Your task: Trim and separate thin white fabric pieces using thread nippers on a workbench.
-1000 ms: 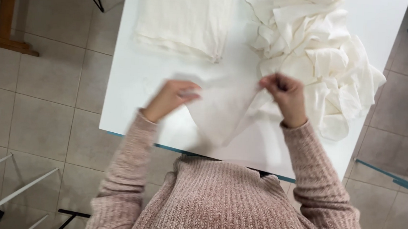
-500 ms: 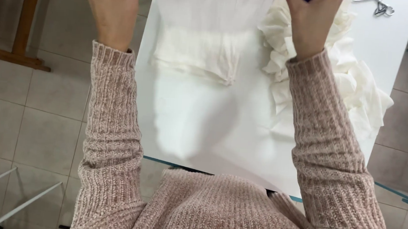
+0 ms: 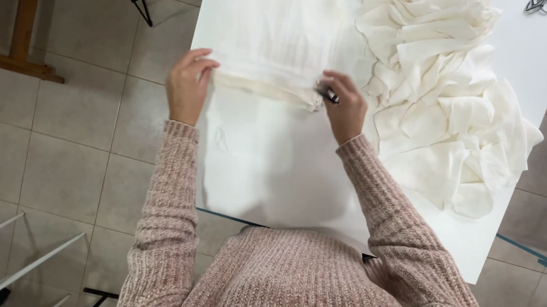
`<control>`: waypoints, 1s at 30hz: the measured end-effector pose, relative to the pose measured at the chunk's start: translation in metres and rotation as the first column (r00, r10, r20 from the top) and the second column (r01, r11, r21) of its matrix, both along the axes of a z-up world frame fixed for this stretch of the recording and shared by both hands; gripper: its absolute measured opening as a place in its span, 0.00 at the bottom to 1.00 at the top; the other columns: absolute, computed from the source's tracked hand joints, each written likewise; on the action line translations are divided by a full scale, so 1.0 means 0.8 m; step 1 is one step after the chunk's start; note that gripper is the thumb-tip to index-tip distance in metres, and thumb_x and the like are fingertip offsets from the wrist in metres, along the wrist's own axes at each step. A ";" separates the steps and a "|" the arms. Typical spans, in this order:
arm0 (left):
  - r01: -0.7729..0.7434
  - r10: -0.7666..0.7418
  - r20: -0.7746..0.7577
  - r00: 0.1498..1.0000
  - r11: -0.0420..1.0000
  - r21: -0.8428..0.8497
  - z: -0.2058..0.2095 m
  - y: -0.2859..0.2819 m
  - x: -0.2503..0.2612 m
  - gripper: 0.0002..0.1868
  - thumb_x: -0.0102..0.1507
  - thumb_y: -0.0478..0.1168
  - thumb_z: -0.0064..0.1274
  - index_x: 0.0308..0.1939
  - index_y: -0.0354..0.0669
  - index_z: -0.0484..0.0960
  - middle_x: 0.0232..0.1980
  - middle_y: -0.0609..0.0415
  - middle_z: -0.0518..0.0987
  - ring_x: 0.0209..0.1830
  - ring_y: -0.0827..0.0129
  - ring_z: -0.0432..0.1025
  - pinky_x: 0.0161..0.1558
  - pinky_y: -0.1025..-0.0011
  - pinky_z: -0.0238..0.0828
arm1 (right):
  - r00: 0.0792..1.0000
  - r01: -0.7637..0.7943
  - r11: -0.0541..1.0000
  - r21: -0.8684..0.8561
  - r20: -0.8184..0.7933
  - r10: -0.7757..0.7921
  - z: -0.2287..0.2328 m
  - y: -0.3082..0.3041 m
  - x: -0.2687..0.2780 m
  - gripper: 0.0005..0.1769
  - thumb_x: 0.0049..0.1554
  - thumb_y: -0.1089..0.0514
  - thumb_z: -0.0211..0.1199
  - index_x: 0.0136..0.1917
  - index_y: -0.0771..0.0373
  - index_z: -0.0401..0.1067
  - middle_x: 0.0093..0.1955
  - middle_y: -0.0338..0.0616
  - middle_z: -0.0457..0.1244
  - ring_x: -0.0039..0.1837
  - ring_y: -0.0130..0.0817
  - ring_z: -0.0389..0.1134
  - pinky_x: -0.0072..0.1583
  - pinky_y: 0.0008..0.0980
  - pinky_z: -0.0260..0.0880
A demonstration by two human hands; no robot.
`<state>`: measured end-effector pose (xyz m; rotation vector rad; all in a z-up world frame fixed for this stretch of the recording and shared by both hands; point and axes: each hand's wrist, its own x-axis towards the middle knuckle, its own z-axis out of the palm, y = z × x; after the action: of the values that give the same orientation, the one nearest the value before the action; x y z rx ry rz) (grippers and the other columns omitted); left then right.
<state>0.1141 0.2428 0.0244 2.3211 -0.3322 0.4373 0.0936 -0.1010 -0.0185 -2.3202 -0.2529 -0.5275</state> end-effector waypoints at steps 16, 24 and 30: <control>0.496 -0.496 0.051 0.867 0.845 -0.203 -0.060 -0.370 -0.123 0.05 0.62 0.34 0.55 0.33 0.46 0.85 0.44 0.54 0.83 0.50 0.59 0.74 0.55 0.65 0.66 | 0.979 0.195 0.980 -0.036 -0.055 -0.197 0.061 -0.227 -0.194 0.21 0.55 0.76 0.59 0.53 0.53 0.78 0.50 0.38 0.71 0.54 0.43 0.73 0.57 0.35 0.72; 0.527 -0.384 -0.402 0.831 0.776 0.346 -0.065 -0.535 -0.150 0.23 0.58 0.51 0.61 0.47 0.38 0.75 0.45 0.48 0.75 0.52 0.55 0.70 0.54 0.55 0.65 | 0.869 0.421 0.886 -0.192 -0.194 -0.455 0.062 -0.363 -0.234 0.08 0.57 0.64 0.70 0.51 0.56 0.78 0.45 0.45 0.69 0.50 0.50 0.72 0.52 0.45 0.72; 0.577 -0.677 -0.431 0.596 0.735 -0.357 0.014 -0.474 -0.170 0.11 0.67 0.44 0.53 0.47 0.45 0.70 0.37 0.47 0.80 0.42 0.48 0.78 0.42 0.58 0.72 | 0.930 0.349 0.936 -0.049 -0.104 -0.352 0.100 -0.357 -0.231 0.23 0.55 0.70 0.68 0.62 0.56 0.75 0.62 0.45 0.68 0.63 0.48 0.69 0.62 0.43 0.69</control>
<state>-0.0216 -0.1362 0.0353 1.8624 -0.7619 -0.5276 -0.0913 -0.3869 0.0619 -2.4268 0.2154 -0.5676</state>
